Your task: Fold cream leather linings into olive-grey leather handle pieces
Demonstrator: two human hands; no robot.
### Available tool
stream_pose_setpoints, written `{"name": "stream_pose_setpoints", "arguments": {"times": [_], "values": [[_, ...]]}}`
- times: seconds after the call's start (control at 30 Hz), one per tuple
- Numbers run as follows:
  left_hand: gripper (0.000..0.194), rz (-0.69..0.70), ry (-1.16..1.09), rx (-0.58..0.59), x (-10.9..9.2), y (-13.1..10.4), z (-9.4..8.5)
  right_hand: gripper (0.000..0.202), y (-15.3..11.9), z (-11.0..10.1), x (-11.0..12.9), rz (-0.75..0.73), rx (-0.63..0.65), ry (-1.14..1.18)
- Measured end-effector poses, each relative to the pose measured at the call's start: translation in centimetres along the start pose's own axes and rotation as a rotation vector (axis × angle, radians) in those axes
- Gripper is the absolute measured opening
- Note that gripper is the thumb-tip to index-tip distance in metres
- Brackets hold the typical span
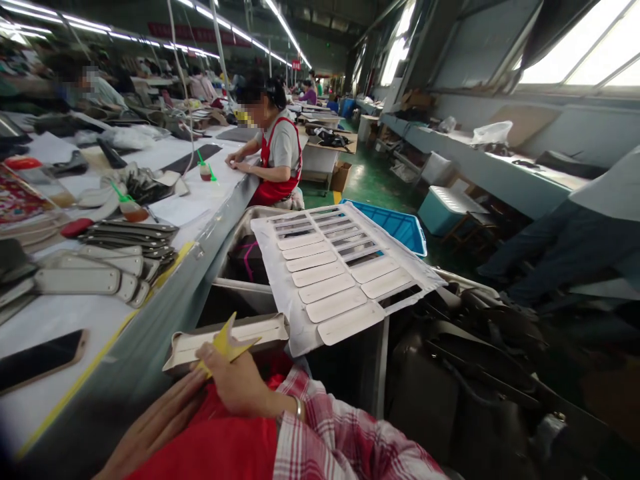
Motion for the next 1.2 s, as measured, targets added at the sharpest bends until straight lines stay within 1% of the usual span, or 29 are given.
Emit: {"name": "stream_pose_setpoints", "arguments": {"times": [0.03, 0.1, 0.13, 0.17, 0.2, 0.23, 0.27, 0.3, 0.33, 0.37, 0.4, 0.43, 0.47, 0.53, 0.57, 0.6, 0.67, 0.73, 0.77, 0.83, 0.9, 0.97, 1.0, 1.07, 1.13, 1.2], "values": [[0.042, 0.074, -0.022, 0.02, 0.2, 1.3, 1.3, 0.051, -0.3, -1.3, 0.8, -0.02, -0.068, 0.075], [0.047, 0.218, -0.095, 0.063, 0.7, 3.7, 3.4, 0.048, -0.9, -4.7, 2.5, -0.065, -0.181, 0.174], [0.049, 0.233, -0.138, 0.071, 1.3, 4.7, 4.2, 0.046, -1.2, -6.6, 3.5, -0.086, -0.225, 0.173], [0.048, 0.188, -0.183, 0.078, 2.2, 5.7, 4.9, 0.042, -1.6, -8.6, 4.5, -0.099, -0.259, 0.143], [0.046, 0.085, -0.228, 0.088, 3.6, 6.5, 5.6, 0.039, -1.8, -10.6, 5.6, -0.084, -0.273, 0.065], [0.044, -0.073, -0.267, 0.106, 5.3, 7.1, 6.4, 0.037, -2.0, -12.4, 6.5, -0.026, -0.254, -0.056], [0.044, -0.259, -0.31, 0.143, 7.2, 7.5, 7.3, 0.037, -2.0, -14.1, 7.1, 0.07, -0.202, -0.176], [0.045, -0.425, -0.374, 0.204, 9.1, 7.8, 8.4, 0.038, -1.9, -15.5, 7.6, 0.177, -0.138, -0.27], [0.046, -0.54, -0.466, 0.292, 10.6, 8.1, 9.6, 0.038, -1.7, -16.7, 8.0, 0.275, -0.077, -0.34], [0.047, -0.598, -0.58, 0.39, 11.8, 8.4, 10.9, 0.038, -1.4, -17.6, 8.2, 0.369, -0.018, -0.394], [0.047, -0.609, -0.698, 0.482, 12.6, 8.8, 12.1, 0.037, -0.9, -18.3, 8.3, 0.454, 0.031, -0.443], [0.046, -0.585, -0.813, 0.559, 13.2, 9.3, 13.2, 0.036, -0.2, -18.8, 8.3, 0.529, 0.072, -0.497], [0.044, -0.551, -0.915, 0.618, 13.5, 9.7, 14.1, 0.034, 0.6, -19.1, 8.3, 0.594, 0.104, -0.566], [0.04, -0.502, -1.08, 0.688, 13.9, 10.4, 15.4, 0.033, 2.5, -19.6, 8.2, 0.695, 0.146, -0.751], [0.039, -0.49, -1.151, 0.71, 14.1, 10.6, 15.8, 0.033, 3.5, -19.7, 8.3, 0.707, 0.163, -0.872], [0.038, -0.48, -1.214, 0.731, 14.2, 10.8, 16.1, 0.034, 4.6, -19.7, 8.5, 0.667, 0.181, -1.032], [0.037, -0.466, -1.304, 0.762, 14.5, 10.9, 16.4, 0.038, 6.6, -19.3, 8.9, 0.486, 0.218, -1.381], [0.037, -0.468, -1.369, 0.785, 14.9, 10.9, 16.8, 0.037, 7.9, -18.6, 9.1, 0.289, 0.233, -1.617], [0.037, -0.488, -1.41, 0.788, 15.1, 10.8, 17.1, 0.035, 8.4, -18.3, 9.1, 0.22, 0.216, -1.703], [0.042, -0.579, -1.535, 0.762, 15.5, 10.6, 17.8, 0.032, 9.0, -17.9, 8.8, 0.15, 0.131, -1.851], [0.047, -0.721, -1.681, 0.7, 15.7, 10.4, 18.7, 0.033, 9.5, -17.5, 8.7, 0.085, -0.022, -2.006], [0.048, -0.876, -1.786, 0.641, 15.9, 10.1, 19.7, 0.039, 9.9, -17.3, 8.8, 0.049, -0.163, -2.063], [0.048, -0.942, -1.825, 0.622, 15.9, 10.1, 20.1, 0.042, 10.2, -17.2, 8.8, 0.028, -0.189, -2.069], [0.051, -1.028, -1.913, 0.582, 15.8, 10.1, 20.6, 0.045, 10.7, -16.9, 8.8, -0.023, -0.187, -2.074], [0.056, -1.027, -2.043, 0.531, 15.6, 10.6, 20.7, 0.045, 11.0, -16.7, 8.6, -0.082, -0.131, -2.082], [0.058, -0.977, -2.149, 0.495, 15.4, 11.1, 20.5, 0.044, 11.3, -16.5, 8.3, -0.136, -0.07, -2.092]]}}
Point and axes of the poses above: each hand's wrist, its own y-axis towards the middle knuckle, its own z-axis out of the palm, x = y × z, the point moved 4 cm from there along y, towards the middle knuckle, and after that the axes turned 12 degrees about z, right-handed, at the moved point
